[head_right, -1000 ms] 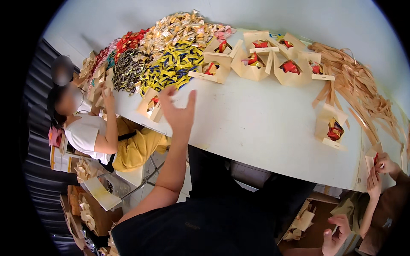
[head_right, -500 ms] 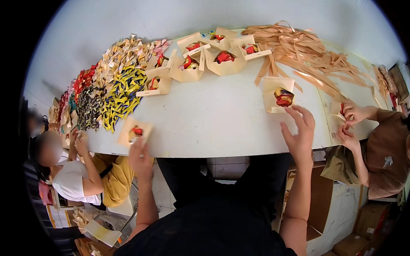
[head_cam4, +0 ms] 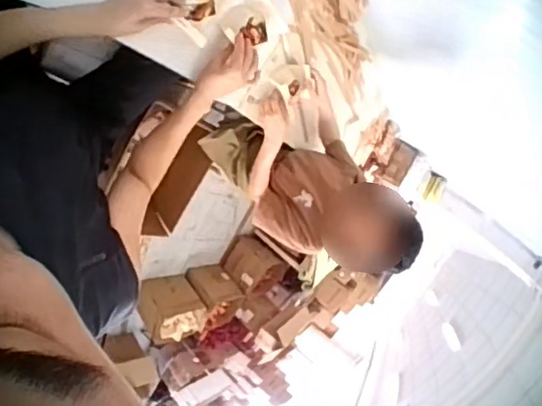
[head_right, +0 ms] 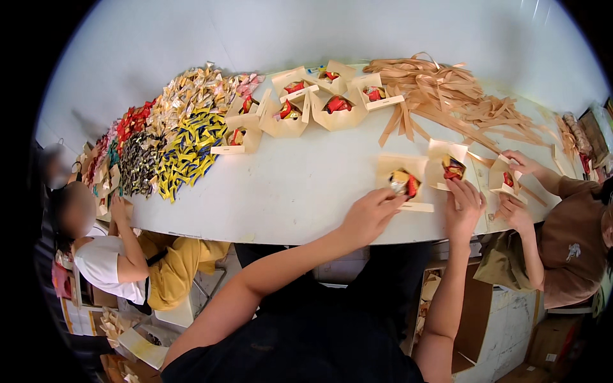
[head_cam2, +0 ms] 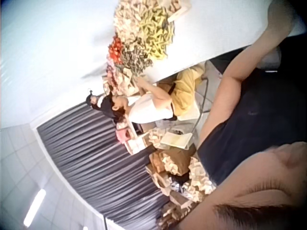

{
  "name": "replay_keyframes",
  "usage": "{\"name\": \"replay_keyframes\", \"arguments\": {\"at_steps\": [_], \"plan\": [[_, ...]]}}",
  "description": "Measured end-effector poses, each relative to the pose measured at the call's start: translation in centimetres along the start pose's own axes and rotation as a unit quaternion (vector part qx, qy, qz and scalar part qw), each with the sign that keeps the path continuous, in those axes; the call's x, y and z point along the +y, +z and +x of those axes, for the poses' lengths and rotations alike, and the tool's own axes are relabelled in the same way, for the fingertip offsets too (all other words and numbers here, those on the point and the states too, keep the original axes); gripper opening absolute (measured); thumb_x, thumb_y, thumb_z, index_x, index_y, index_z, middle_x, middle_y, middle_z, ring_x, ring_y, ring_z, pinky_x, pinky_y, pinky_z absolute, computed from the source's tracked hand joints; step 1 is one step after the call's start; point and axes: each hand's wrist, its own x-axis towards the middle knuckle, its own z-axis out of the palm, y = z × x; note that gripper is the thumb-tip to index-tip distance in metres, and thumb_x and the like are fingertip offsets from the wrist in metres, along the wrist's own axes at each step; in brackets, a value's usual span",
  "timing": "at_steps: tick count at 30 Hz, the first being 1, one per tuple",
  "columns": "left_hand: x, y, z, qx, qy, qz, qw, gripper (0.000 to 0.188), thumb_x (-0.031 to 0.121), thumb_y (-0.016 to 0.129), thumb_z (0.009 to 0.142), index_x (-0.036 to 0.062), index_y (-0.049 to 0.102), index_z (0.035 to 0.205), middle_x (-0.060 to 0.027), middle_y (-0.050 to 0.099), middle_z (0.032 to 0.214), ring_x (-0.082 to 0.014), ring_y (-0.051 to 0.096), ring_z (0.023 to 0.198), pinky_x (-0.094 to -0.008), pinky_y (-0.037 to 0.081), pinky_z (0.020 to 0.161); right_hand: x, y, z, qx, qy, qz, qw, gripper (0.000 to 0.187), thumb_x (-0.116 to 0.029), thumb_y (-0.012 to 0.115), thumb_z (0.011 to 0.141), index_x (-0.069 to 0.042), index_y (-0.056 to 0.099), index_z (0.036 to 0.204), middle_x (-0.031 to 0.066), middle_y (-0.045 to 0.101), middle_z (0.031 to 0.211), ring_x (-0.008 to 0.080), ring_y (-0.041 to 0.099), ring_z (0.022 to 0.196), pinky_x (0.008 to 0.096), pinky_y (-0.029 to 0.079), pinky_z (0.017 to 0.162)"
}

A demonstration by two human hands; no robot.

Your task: The person assembles small wooden gift boxes by inserting a wrapped item into the base and securing it with a ribbon. They pick up a box, place a wrapped item inside, and then tie a ribbon around the box to close it. The finished boxes are placed on the table.

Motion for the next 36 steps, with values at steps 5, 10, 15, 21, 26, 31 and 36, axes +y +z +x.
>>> {"name": "replay_keyframes", "arguments": {"at_steps": [5, 10, 15, 21, 26, 31, 36], "plan": [[0.8, 1.4, 5.1, 0.105, 0.027, 0.105, 0.989, 0.082, 0.023, 0.08, 0.098, 0.0038, 0.038, 0.165, -0.0277, 0.048, 0.158, -0.0446, 0.051, 0.142, -0.0524, 0.045, 0.116, 0.8, -1.4, -0.3, 0.119, 0.068, -0.033, 0.99, 0.038, -0.006, 0.072, 0.098, -0.013, 0.077, 0.135, 0.0106, 0.072, 0.144, 0.0366, 0.059, 0.143, 0.0531, 0.037, 0.122], [-2.8, -4.4, 1.7, 0.27, -0.039, 0.069, 0.96, 0.09, 0.024, 0.082, 0.098, -0.0003, 0.03, 0.166, -0.0217, 0.046, 0.158, -0.0352, 0.05, 0.142, -0.0492, 0.044, 0.114, -3.7, -3.6, -1.5, 0.121, 0.005, 0.063, 0.991, 0.03, 0.005, 0.075, 0.091, -0.004, 0.077, 0.12, 0.0156, 0.077, 0.125, 0.0378, 0.07, 0.125, 0.0462, 0.053, 0.107], [-14.6, -15.0, -5.8, 0.548, -0.342, -0.122, 0.753, 0.06, 0.026, 0.071, 0.108, -0.0002, 0.033, 0.145, -0.0077, 0.044, 0.12, -0.0184, 0.047, 0.104, -0.036, 0.049, 0.09, -8.9, -3.1, 4.8, 0.018, -0.126, 0.136, 0.982, 0.026, 0.003, 0.077, 0.085, -0.005, 0.078, 0.109, 0.0116, 0.077, 0.103, 0.034, 0.071, 0.101, 0.0443, 0.056, 0.092], [-13.9, -22.4, -6.2, 0.578, -0.492, -0.242, 0.605, 0.09, 0.05, 0.076, 0.097, -0.0005, 0.025, 0.151, -0.0146, 0.048, 0.121, -0.0201, 0.05, 0.099, -0.0328, 0.051, 0.074, -9.0, 9.6, 18.9, -0.269, -0.271, -0.057, 0.923, 0.017, -0.006, 0.071, 0.091, -0.012, 0.08, 0.104, 0.0096, 0.076, 0.097, 0.0316, 0.072, 0.1, 0.0443, 0.056, 0.086], [-15.8, -22.8, -5.9, 0.505, -0.507, -0.237, 0.657, 0.082, 0.043, 0.072, 0.102, -0.0031, 0.029, 0.154, -0.0138, 0.054, 0.118, -0.0203, 0.057, 0.092, -0.0355, 0.054, 0.065, -5.2, 17.4, 20.6, -0.372, -0.35, -0.141, 0.848, 0.01, -0.008, 0.072, 0.091, -0.013, 0.08, 0.095, 0.0081, 0.078, 0.095, 0.0323, 0.074, 0.098, 0.0448, 0.057, 0.083], [-17.9, -23.2, -8.3, 0.485, -0.46, -0.269, 0.693, 0.05, 0.03, 0.062, 0.106, -0.0019, 0.048, 0.142, -0.0094, 0.057, 0.117, -0.021, 0.065, 0.092, -0.037, 0.058, 0.064, -6.4, 15.8, 19.9, -0.361, -0.296, -0.022, 0.884, 0.006, -0.016, 0.076, 0.09, -0.014, 0.08, 0.093, 0.0065, 0.079, 0.095, 0.0291, 0.076, 0.093, 0.0438, 0.058, 0.08], [-17.5, -23.0, -7.0, 0.491, -0.451, -0.303, 0.681, 0.039, 0.031, 0.059, 0.105, 0.0015, 0.058, 0.13, -0.0079, 0.06, 0.112, -0.0211, 0.067, 0.092, -0.0382, 0.058, 0.064, -7.6, 10.6, 19.1, -0.372, -0.148, 0.104, 0.91, 0.016, -0.029, 0.08, 0.091, -0.014, 0.082, 0.096, 0.0078, 0.079, 0.091, 0.028, 0.075, 0.087, 0.044, 0.058, 0.077]]}}
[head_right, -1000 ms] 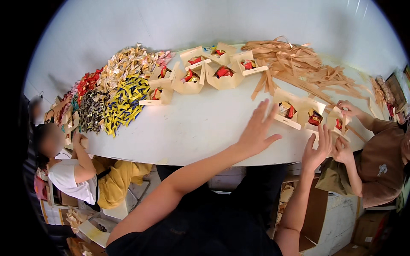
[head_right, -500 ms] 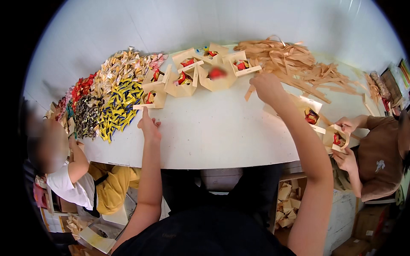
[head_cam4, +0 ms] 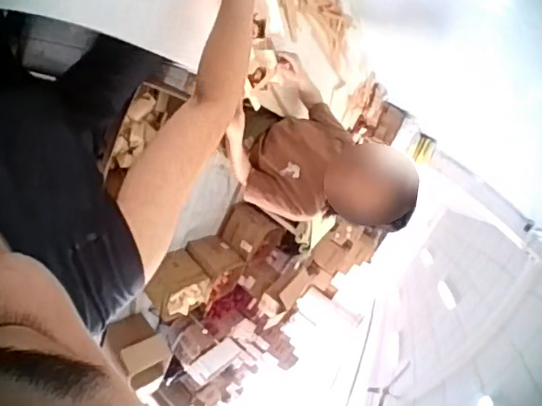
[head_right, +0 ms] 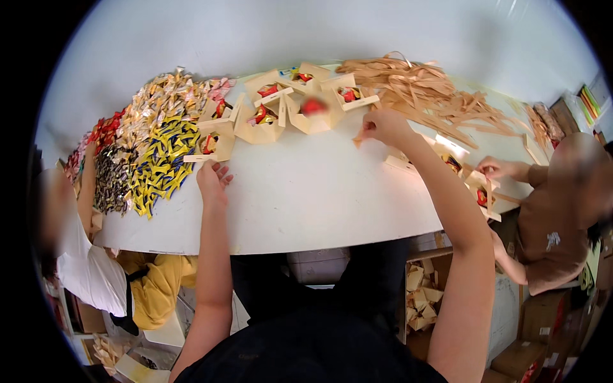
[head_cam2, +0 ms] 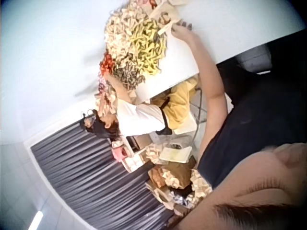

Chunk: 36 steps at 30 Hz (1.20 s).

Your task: The person assembles small wooden gift boxes by inserting a wrapped item into the base and securing it with a ribbon. They pick up a box, place a wrapped item inside, and then tie a ribbon around the box to close it. The finished boxes are placed on the table.

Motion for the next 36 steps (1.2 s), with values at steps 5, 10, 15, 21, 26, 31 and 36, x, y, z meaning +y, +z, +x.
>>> {"name": "replay_keyframes", "arguments": {"at_steps": [5, 10, 15, 21, 26, 31, 36], "plan": [[-1.2, -1.6, 2.3, 0.002, 0.041, 0.002, 0.999, 0.037, 0.043, 0.063, 0.104, 0.0102, 0.061, 0.122, -0.0012, 0.058, 0.098, -0.0171, 0.061, 0.084, -0.0353, 0.052, 0.062, -3.6, -0.4, -0.7, 0.121, 0.0, 0.082, 0.989, 0.023, -0.033, 0.078, 0.1, -0.011, 0.083, 0.106, 0.0105, 0.08, 0.092, 0.0263, 0.075, 0.08, 0.0409, 0.057, 0.074], [-3.8, 0.5, -0.6, -0.019, 0.337, -0.006, 0.941, 0.039, 0.023, 0.07, 0.106, 0.0049, 0.049, 0.133, -0.0055, 0.055, 0.11, -0.0111, 0.053, 0.088, -0.026, 0.047, 0.068, -10.0, 4.7, -1.6, 0.304, -0.047, 0.139, 0.941, 0.021, -0.03, 0.074, 0.103, -0.01, 0.079, 0.103, 0.0101, 0.08, 0.091, 0.0297, 0.076, 0.081, 0.0421, 0.058, 0.069], [-5.6, 4.0, -8.0, -0.226, 0.403, 0.162, 0.872, 0.046, 0.011, 0.074, 0.102, 0.0027, 0.051, 0.141, -0.0023, 0.056, 0.11, -0.0084, 0.051, 0.087, -0.0222, 0.044, 0.071, -12.6, 11.7, -2.2, 0.331, -0.104, 0.217, 0.912, 0.021, -0.03, 0.072, 0.104, -0.009, 0.076, 0.1, 0.0131, 0.076, 0.086, 0.0355, 0.073, 0.078, 0.0442, 0.057, 0.069], [-5.8, 4.7, -9.6, -0.283, 0.465, 0.268, 0.795, 0.041, 0.01, 0.073, 0.102, 0.0024, 0.056, 0.138, -0.0023, 0.057, 0.102, -0.0099, 0.049, 0.082, -0.0244, 0.04, 0.065, -12.5, 14.1, -1.5, 0.329, -0.112, 0.216, 0.912, 0.024, -0.028, 0.068, 0.106, -0.007, 0.07, 0.097, 0.0122, 0.072, 0.079, 0.0338, 0.07, 0.072, 0.0446, 0.054, 0.066], [-5.8, 4.7, -9.1, -0.288, 0.46, 0.286, 0.79, 0.034, 0.014, 0.069, 0.105, 0.0021, 0.058, 0.135, -0.0014, 0.058, 0.099, -0.0095, 0.05, 0.082, -0.0255, 0.039, 0.064, -12.3, 13.6, -1.6, 0.339, -0.058, 0.251, 0.905, 0.023, -0.028, 0.068, 0.106, -0.008, 0.071, 0.095, 0.0102, 0.069, 0.072, 0.0329, 0.069, 0.069, 0.0448, 0.052, 0.064], [-5.9, 4.8, -8.6, -0.291, 0.467, 0.301, 0.779, 0.027, 0.016, 0.066, 0.108, 0.0017, 0.061, 0.13, -0.0013, 0.059, 0.099, -0.0092, 0.052, 0.082, -0.0256, 0.04, 0.064, -12.0, 13.3, -1.4, 0.385, -0.073, 0.274, 0.878, 0.024, -0.029, 0.072, 0.103, -0.009, 0.074, 0.091, 0.0054, 0.065, 0.067, 0.0272, 0.065, 0.07, 0.043, 0.05, 0.064], [-5.9, 4.8, -8.5, -0.285, 0.46, 0.3, 0.785, 0.025, 0.017, 0.065, 0.108, 0.0011, 0.062, 0.127, -0.0014, 0.06, 0.098, -0.0093, 0.052, 0.083, -0.0254, 0.041, 0.065, -12.6, 13.0, -1.8, 0.381, -0.09, 0.274, 0.878, 0.025, -0.03, 0.075, 0.101, -0.009, 0.076, 0.087, 0.0027, 0.062, 0.065, 0.024, 0.06, 0.077, 0.0416, 0.049, 0.066]]}}
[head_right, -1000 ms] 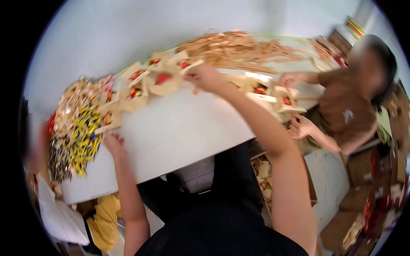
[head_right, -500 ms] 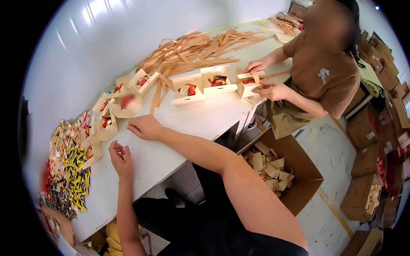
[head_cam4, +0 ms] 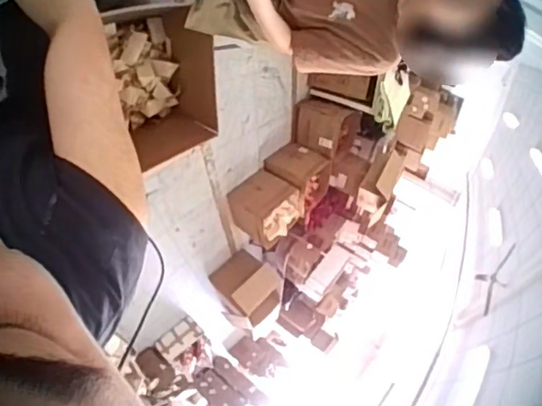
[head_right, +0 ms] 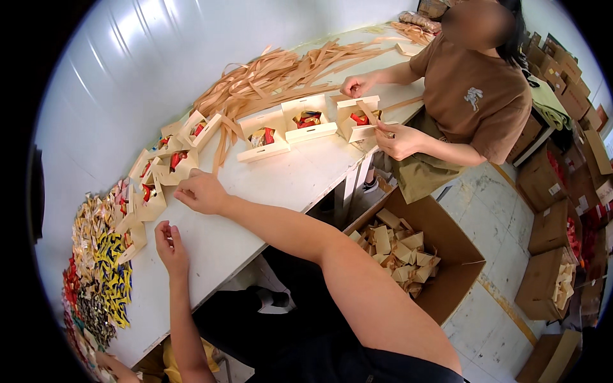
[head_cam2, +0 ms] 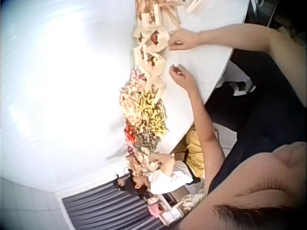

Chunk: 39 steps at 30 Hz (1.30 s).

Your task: The person assembles small wooden gift boxes by inserting a wrapped item into the base and securing it with a ribbon. They pick up a box, place a wrapped item inside, and then tie a ribbon around the box to close it. The finished boxes are placed on the table.

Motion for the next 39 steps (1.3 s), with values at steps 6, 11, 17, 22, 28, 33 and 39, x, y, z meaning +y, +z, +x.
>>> {"name": "replay_keyframes", "arguments": {"at_steps": [6, 11, 17, 22, 28, 33, 39], "plan": [[0.1, -0.1, -0.2, 0.001, -0.007, 0.003, 1.0, 0.024, 0.018, 0.065, 0.109, 0.0005, 0.063, 0.125, -0.0023, 0.062, 0.098, -0.0097, 0.054, 0.083, -0.0255, 0.042, 0.065, 0.4, 0.4, -0.1, -0.018, 0.011, 0.013, 1.0, 0.026, -0.03, 0.074, 0.102, -0.008, 0.076, 0.088, 0.0041, 0.062, 0.068, 0.0254, 0.059, 0.08, 0.0421, 0.05, 0.069], [0.3, 0.0, -0.3, -0.012, -0.002, 0.018, 1.0, 0.023, 0.018, 0.065, 0.108, 0.0006, 0.064, 0.123, -0.0023, 0.063, 0.096, -0.01, 0.055, 0.082, -0.026, 0.043, 0.064, 0.5, 0.4, 0.0, -0.011, 0.025, 0.015, 1.0, 0.026, -0.03, 0.072, 0.103, -0.007, 0.074, 0.09, 0.0052, 0.063, 0.07, 0.0259, 0.061, 0.082, 0.0426, 0.05, 0.07], [0.7, 0.0, -0.3, -0.03, -0.002, 0.032, 0.999, 0.02, 0.018, 0.066, 0.107, 0.0013, 0.066, 0.119, -0.0022, 0.063, 0.095, -0.0102, 0.055, 0.081, -0.026, 0.043, 0.064, 0.5, 0.5, 0.0, -0.026, 0.043, 0.013, 0.999, 0.027, -0.031, 0.07, 0.105, -0.008, 0.073, 0.092, 0.0054, 0.061, 0.069, 0.0263, 0.062, 0.083, 0.0431, 0.051, 0.072], [0.4, -0.2, -0.2, -0.038, 0.0, 0.039, 0.999, 0.017, 0.016, 0.066, 0.107, 0.0015, 0.067, 0.115, -0.0023, 0.063, 0.094, -0.0103, 0.055, 0.08, -0.0259, 0.042, 0.063, 0.2, 0.8, 0.0, -0.052, 0.07, 0.034, 0.996, 0.027, -0.033, 0.071, 0.104, -0.009, 0.072, 0.091, 0.0077, 0.067, 0.077, 0.0297, 0.065, 0.087, 0.0457, 0.054, 0.077], [0.7, 0.1, -0.4, -0.042, 0.005, 0.031, 0.999, 0.016, 0.015, 0.066, 0.107, 0.0016, 0.067, 0.114, -0.0025, 0.064, 0.094, -0.0107, 0.055, 0.078, -0.0264, 0.041, 0.061, 0.9, 1.2, -0.4, -0.044, 0.056, 0.043, 0.997, 0.027, -0.032, 0.07, 0.105, -0.008, 0.072, 0.093, 0.0082, 0.062, 0.075, 0.0281, 0.062, 0.083, 0.0432, 0.051, 0.074], [0.6, -0.1, -0.4, -0.057, 0.012, 0.035, 0.998, 0.015, 0.015, 0.066, 0.107, 0.0013, 0.067, 0.112, -0.0027, 0.064, 0.094, -0.0106, 0.055, 0.078, -0.026, 0.042, 0.061, 0.7, 1.0, -0.2, -0.064, 0.081, 0.044, 0.994, 0.029, -0.034, 0.07, 0.104, -0.009, 0.072, 0.091, 0.0097, 0.07, 0.08, 0.0327, 0.067, 0.091, 0.0474, 0.054, 0.079], [0.7, -0.7, -0.3, 0.043, -0.037, 0.032, 0.998, 0.021, 0.022, 0.067, 0.11, 0.0016, 0.066, 0.114, -0.0019, 0.063, 0.096, -0.0114, 0.054, 0.08, -0.0258, 0.043, 0.064, 0.8, 1.0, 0.3, -0.03, 0.062, 0.038, 0.997, 0.032, -0.036, 0.07, 0.105, -0.008, 0.071, 0.09, 0.011, 0.068, 0.073, 0.0328, 0.066, 0.072, 0.0463, 0.051, 0.067]]}}
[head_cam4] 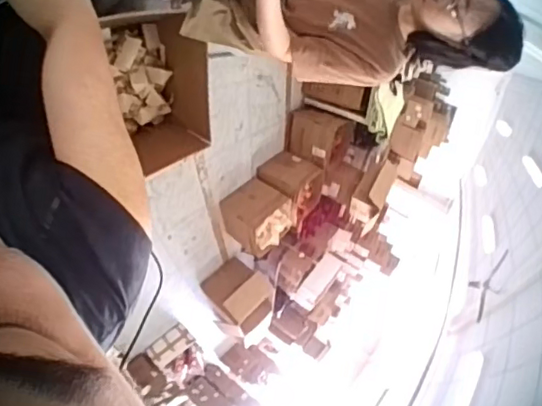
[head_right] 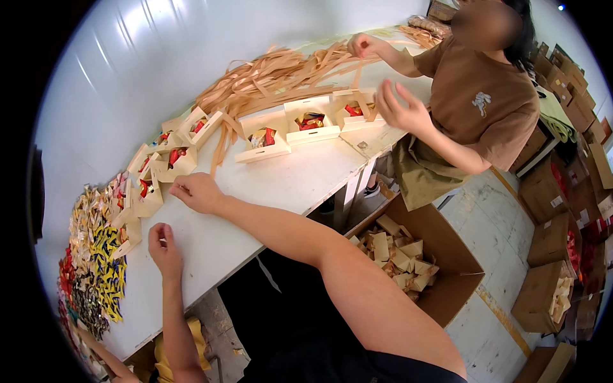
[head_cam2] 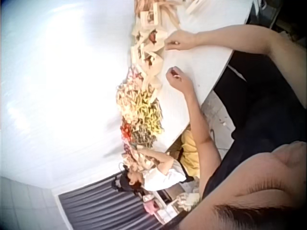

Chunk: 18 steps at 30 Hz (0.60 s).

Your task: The person assembles small wooden gift boxes by inserting a wrapped item into the base and securing it with a ribbon. They pick up a box, place a wrapped item inside, and then tie a ribbon around the box to close it. The finished boxes are placed on the table.

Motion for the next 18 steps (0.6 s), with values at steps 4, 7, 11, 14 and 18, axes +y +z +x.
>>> {"name": "replay_keyframes", "arguments": {"at_steps": [4, 7, 11, 14, 18], "plan": [[-8.4, -4.3, 2.0, 0.322, -0.079, 0.034, 0.943, 0.048, 0.032, 0.073, 0.108, -0.0045, 0.055, 0.133, -0.0083, 0.06, 0.117, -0.0187, 0.056, 0.099, -0.0342, 0.051, 0.08, -0.9, -0.3, 0.1, 0.015, 0.01, 0.014, 1.0, 0.033, -0.036, 0.069, 0.107, -0.007, 0.069, 0.091, 0.0091, 0.065, 0.066, 0.0295, 0.061, 0.058, 0.0438, 0.047, 0.058], [-11.2, -7.9, 3.6, 0.398, -0.238, -0.036, 0.886, 0.056, 0.035, 0.078, 0.103, -0.0102, 0.055, 0.127, -0.0152, 0.065, 0.12, -0.0228, 0.062, 0.1, -0.0389, 0.055, 0.083, -1.0, -0.4, -0.2, 0.02, 0.004, 0.01, 1.0, 0.032, -0.035, 0.069, 0.107, -0.007, 0.069, 0.091, 0.0085, 0.065, 0.065, 0.029, 0.061, 0.057, 0.0436, 0.046, 0.057], [-12.6, -8.6, 5.2, 0.439, -0.316, -0.088, 0.837, 0.044, 0.035, 0.074, 0.104, -0.0077, 0.069, 0.113, -0.0159, 0.073, 0.112, -0.0252, 0.066, 0.092, -0.0377, 0.057, 0.082, -0.7, 0.4, -0.1, 0.006, -0.023, 0.016, 1.0, 0.032, -0.034, 0.069, 0.107, -0.007, 0.069, 0.092, 0.0089, 0.065, 0.066, 0.0288, 0.062, 0.058, 0.0434, 0.046, 0.057], [-13.1, -8.7, 5.5, 0.336, -0.328, -0.128, 0.874, 0.044, 0.039, 0.07, 0.106, -0.0047, 0.071, 0.111, -0.0114, 0.074, 0.105, -0.0218, 0.065, 0.086, -0.0353, 0.055, 0.076, -0.6, 0.1, -0.3, 0.002, -0.021, 0.019, 1.0, 0.031, -0.034, 0.069, 0.107, -0.007, 0.069, 0.092, 0.0093, 0.066, 0.067, 0.0295, 0.062, 0.059, 0.0431, 0.047, 0.058], [-14.7, -9.4, 5.9, 0.256, -0.351, -0.094, 0.896, 0.045, 0.043, 0.063, 0.108, -0.0014, 0.072, 0.11, -0.0056, 0.074, 0.103, -0.0136, 0.059, 0.08, -0.0303, 0.047, 0.068, -0.8, -0.2, -0.3, -0.005, -0.013, 0.019, 1.0, 0.03, -0.034, 0.069, 0.107, -0.007, 0.069, 0.093, 0.0093, 0.067, 0.069, 0.0302, 0.063, 0.061, 0.0428, 0.049, 0.06]]}}
